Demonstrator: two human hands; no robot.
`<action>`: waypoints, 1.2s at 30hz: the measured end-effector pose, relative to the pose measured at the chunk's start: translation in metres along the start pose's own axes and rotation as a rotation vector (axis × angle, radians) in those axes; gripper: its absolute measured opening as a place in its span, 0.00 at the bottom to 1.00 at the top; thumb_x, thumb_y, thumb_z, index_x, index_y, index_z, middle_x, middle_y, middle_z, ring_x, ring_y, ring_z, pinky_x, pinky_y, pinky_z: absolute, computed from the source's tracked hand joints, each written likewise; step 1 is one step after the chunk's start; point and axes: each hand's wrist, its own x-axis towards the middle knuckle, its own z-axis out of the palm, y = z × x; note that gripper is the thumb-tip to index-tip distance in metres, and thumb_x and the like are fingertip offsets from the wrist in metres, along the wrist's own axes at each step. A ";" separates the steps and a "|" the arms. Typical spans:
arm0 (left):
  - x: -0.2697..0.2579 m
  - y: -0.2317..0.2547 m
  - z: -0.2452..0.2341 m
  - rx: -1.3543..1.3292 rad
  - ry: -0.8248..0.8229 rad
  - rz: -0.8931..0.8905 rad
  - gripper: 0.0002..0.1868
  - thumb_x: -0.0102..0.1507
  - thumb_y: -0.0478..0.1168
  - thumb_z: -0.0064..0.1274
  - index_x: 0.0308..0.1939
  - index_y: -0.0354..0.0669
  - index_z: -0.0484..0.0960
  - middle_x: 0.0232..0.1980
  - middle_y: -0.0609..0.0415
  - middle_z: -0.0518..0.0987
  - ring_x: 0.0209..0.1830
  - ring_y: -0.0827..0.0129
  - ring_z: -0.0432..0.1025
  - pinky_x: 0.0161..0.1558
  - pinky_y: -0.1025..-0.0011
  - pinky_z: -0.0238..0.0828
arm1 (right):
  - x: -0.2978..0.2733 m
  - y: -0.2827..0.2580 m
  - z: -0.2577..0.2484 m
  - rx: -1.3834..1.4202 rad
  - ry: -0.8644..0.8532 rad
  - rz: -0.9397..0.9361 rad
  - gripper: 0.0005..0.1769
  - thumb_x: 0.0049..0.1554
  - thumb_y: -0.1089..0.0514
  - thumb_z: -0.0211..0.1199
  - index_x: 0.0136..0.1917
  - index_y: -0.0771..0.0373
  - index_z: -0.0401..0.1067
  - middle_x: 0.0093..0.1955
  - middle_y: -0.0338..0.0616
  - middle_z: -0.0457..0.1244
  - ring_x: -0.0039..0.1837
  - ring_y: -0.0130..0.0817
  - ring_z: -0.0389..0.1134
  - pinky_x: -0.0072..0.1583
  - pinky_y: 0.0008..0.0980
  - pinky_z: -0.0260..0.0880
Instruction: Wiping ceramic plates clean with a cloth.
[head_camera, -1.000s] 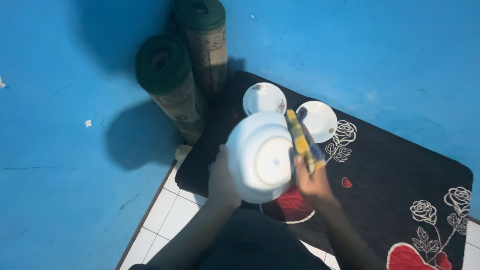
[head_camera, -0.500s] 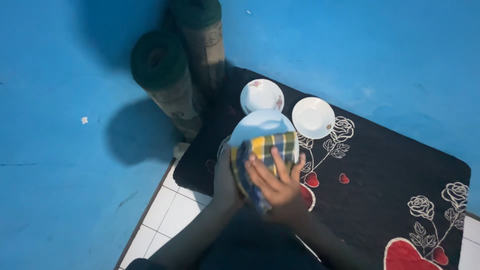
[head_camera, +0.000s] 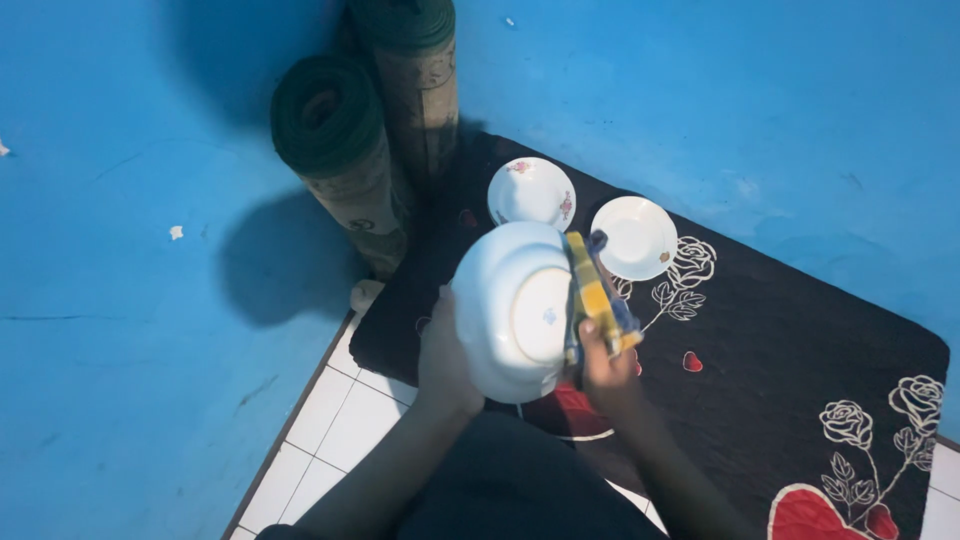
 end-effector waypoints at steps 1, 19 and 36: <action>0.002 -0.001 -0.002 -0.054 0.056 -0.043 0.36 0.69 0.62 0.30 0.74 0.45 0.60 0.66 0.41 0.74 0.65 0.54 0.74 0.62 0.53 0.73 | -0.017 0.038 -0.006 -0.148 0.043 0.168 0.26 0.66 0.58 0.47 0.74 0.71 0.60 0.65 0.61 0.62 0.63 0.51 0.65 0.65 0.41 0.65; 0.011 -0.036 -0.006 -0.178 -0.194 -0.041 0.38 0.71 0.63 0.27 0.74 0.40 0.61 0.66 0.41 0.72 0.64 0.55 0.72 0.62 0.53 0.71 | 0.027 -0.077 0.033 -0.922 -0.080 -0.589 0.28 0.62 0.43 0.58 0.72 0.54 0.70 0.80 0.41 0.57 0.84 0.57 0.45 0.77 0.76 0.19; 0.019 -0.034 -0.020 -0.130 -0.217 0.225 0.33 0.73 0.56 0.37 0.75 0.38 0.59 0.70 0.40 0.68 0.68 0.55 0.68 0.65 0.56 0.68 | -0.004 -0.061 0.032 -0.975 -0.240 -0.720 0.32 0.53 0.44 0.65 0.70 0.49 0.70 0.80 0.34 0.57 0.85 0.51 0.45 0.78 0.75 0.34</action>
